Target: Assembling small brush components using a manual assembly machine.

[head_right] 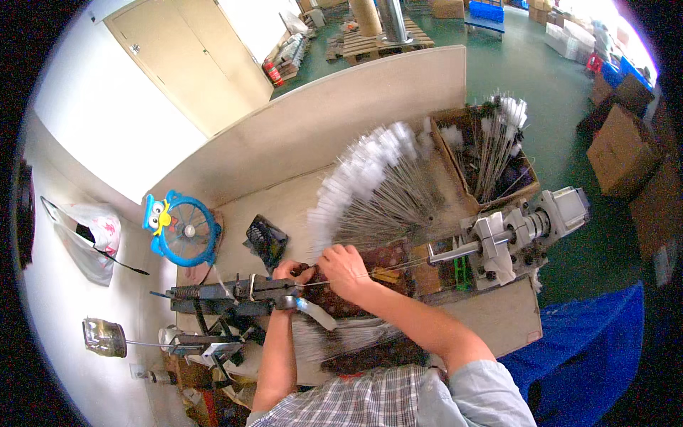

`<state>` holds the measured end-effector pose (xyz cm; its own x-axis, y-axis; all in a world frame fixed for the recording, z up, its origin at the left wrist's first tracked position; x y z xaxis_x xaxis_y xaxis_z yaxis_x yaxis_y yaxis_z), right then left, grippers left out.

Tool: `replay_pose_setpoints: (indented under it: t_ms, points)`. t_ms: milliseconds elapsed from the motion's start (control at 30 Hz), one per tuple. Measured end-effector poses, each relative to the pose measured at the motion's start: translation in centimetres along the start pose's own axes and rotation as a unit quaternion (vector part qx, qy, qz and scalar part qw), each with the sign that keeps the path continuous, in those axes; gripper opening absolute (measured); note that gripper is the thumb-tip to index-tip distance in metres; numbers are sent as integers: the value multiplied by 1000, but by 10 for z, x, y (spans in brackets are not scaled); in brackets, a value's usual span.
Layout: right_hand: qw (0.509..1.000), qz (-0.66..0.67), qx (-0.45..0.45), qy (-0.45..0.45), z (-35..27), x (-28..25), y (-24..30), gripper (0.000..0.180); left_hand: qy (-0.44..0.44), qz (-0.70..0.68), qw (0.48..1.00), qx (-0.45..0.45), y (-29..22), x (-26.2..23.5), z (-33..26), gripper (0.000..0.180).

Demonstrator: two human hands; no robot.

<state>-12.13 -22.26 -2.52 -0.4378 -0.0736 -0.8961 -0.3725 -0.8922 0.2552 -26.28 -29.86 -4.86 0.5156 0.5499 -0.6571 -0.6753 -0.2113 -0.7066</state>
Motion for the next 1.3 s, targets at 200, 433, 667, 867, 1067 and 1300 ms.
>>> replay_pose_setpoints:
  t_ms: [200,433,667,867,1067,1300]
  points:
    - [998,33,-55,-5,-11,15,10,30,52,-1,998,43,8,6,-1,24]
    - [992,99,58,43,2,34,-3,15,-61,35,982,175,-22,-5,-15,24]
    - [989,61,86,107,11,36,-2,23,-63,98,976,183,-33,-10,-20,21]
    - [993,78,73,45,9,36,-2,17,2,86,971,222,-33,-5,-15,18]
    - [997,44,58,34,9,38,1,11,40,47,987,150,-30,-4,-11,15]
    - [998,20,36,55,8,40,2,13,9,85,987,138,-31,-5,-8,13]
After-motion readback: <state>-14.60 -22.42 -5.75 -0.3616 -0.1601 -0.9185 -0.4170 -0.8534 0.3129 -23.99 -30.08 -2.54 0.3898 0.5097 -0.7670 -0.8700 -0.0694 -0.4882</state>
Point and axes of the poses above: each hand's wrist, its own z-axis towards the middle knuckle, its own x-axis out of the palm, y = z × x, the point moved 6 cm from there along z, towards the middle knuckle, and after that the axes turned 9 degrees about -z, right-handed, at the moved point
